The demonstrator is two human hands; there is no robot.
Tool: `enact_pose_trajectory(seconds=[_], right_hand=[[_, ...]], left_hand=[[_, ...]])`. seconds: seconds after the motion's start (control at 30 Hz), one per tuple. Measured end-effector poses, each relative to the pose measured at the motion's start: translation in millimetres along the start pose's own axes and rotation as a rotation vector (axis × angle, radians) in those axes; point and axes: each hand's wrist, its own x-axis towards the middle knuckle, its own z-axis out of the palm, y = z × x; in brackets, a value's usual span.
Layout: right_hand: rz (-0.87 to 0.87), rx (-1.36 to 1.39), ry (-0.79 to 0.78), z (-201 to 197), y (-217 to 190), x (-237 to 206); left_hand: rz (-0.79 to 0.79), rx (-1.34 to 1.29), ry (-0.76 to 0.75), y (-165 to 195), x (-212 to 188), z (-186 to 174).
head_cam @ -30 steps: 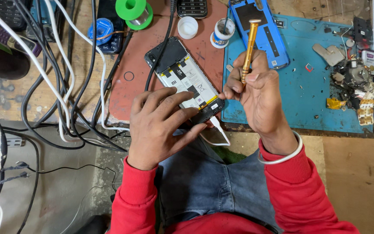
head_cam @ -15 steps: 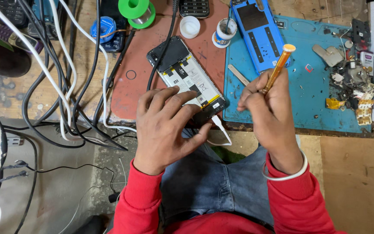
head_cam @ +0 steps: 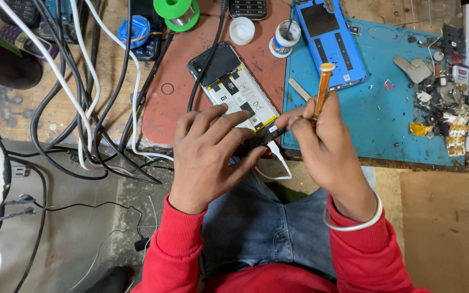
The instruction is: The person works on an opened smartphone lying on a cluttered repair bench, holding the phone steady with one hand while using a small screwdriver with the other to unscrew and adjust components near the charging port area. The phone remains connected to a white charging cable during the work.
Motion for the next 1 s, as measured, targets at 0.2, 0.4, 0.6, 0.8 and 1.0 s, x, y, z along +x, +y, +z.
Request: enact_pose_trajectory(seconds=[0.2, 0.4, 0.6, 0.8, 1.0], right_hand=[[0.109, 0.214, 0.074, -6.3, 2.8, 13.0], [-0.031, 0.01, 0.022, -11.2, 11.7, 9.4], [-0.024, -0.002, 0.025, -8.4, 13.4, 9.6], [0.0, -0.006, 0.047, -8.5, 2.6, 9.8], [0.049, 0.001, 0.048, -6.4, -3.3, 10.0]], left_hand=[[-0.004, -0.006, 0.015, 1.7, -2.8, 1.6], [0.002, -0.02, 0.024, -3.9, -4.4, 1.7], [-0.003, -0.021, 0.019, -4.8, -4.9, 2.4], [-0.008, -0.018, 0.018, -4.0, -4.2, 2.4], [-0.014, -0.022, 0.013, -2.9, -4.4, 2.9]])
